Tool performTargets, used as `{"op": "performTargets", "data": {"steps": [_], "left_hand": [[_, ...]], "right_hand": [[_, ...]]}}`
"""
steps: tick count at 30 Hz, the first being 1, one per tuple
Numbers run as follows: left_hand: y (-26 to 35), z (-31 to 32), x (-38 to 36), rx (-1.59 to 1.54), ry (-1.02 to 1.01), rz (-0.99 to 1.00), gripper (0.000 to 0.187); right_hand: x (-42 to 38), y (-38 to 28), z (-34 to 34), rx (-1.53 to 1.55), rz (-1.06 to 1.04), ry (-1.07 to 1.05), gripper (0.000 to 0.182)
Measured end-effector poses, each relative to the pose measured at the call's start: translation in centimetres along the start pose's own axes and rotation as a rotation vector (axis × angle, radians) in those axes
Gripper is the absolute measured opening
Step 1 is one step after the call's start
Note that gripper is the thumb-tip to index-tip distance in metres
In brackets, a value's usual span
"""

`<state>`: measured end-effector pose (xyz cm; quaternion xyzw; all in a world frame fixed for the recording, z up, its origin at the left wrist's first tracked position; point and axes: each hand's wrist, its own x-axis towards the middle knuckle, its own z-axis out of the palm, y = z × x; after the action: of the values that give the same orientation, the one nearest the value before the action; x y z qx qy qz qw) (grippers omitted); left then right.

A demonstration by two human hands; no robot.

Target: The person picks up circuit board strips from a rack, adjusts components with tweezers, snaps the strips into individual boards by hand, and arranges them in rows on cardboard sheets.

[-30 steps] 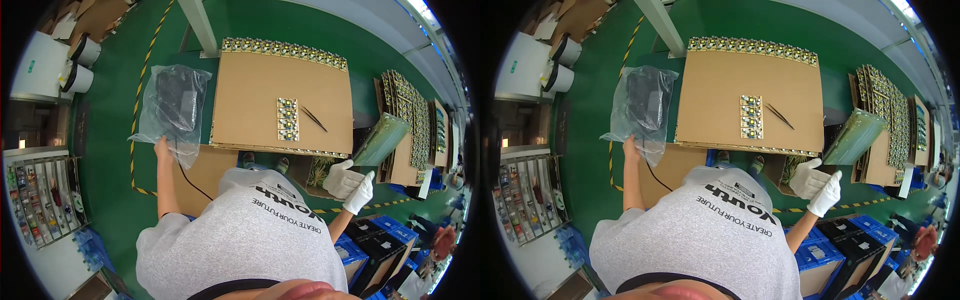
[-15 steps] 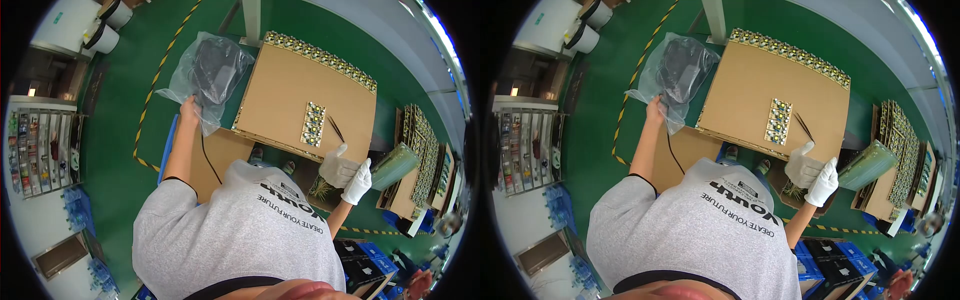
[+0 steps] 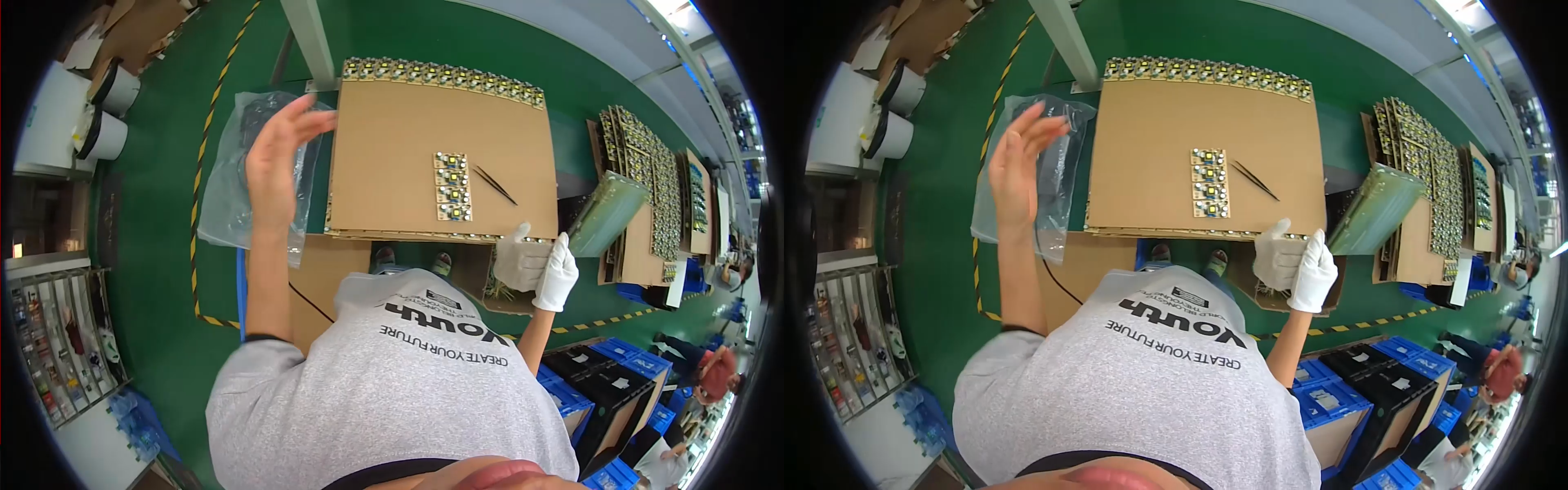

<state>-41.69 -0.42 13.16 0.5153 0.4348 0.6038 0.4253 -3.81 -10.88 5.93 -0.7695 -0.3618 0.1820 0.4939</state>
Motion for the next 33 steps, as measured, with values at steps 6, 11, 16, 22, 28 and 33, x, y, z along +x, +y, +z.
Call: {"op": "performTargets", "data": {"steps": [6,11,16,22,28,33], "left_hand": [[9.3,8.2,2.9,-0.791,-0.899,0.208,0.099],[10.4,11.9,4.6,-0.816,-0.984,0.173,0.097],[11.9,16.9,9.9,-0.829,-1.123,0.247,0.094],[15.6,21.8,15.9,-0.767,-1.271,0.488,0.092],[19.1,27.5,10.8,-0.707,-1.625,0.316,0.089],[19.6,31.1,5.5,-0.772,-1.823,0.090,0.086]], "right_hand": [[0.3,-0.4,-0.2,-0.071,0.010,-0.068,0.031],[-0.1,2.6,0.1,-0.128,-0.663,0.261,0.032],[0.4,5.3,-2.3,-0.673,-0.434,-0.003,0.026],[2.2,3.6,-1.8,-0.624,-0.361,0.123,0.025],[-0.8,6.8,-5.0,-0.905,-0.394,0.253,0.015],[-1.1,7.3,-7.2,-0.715,-0.268,0.203,0.028]]}}
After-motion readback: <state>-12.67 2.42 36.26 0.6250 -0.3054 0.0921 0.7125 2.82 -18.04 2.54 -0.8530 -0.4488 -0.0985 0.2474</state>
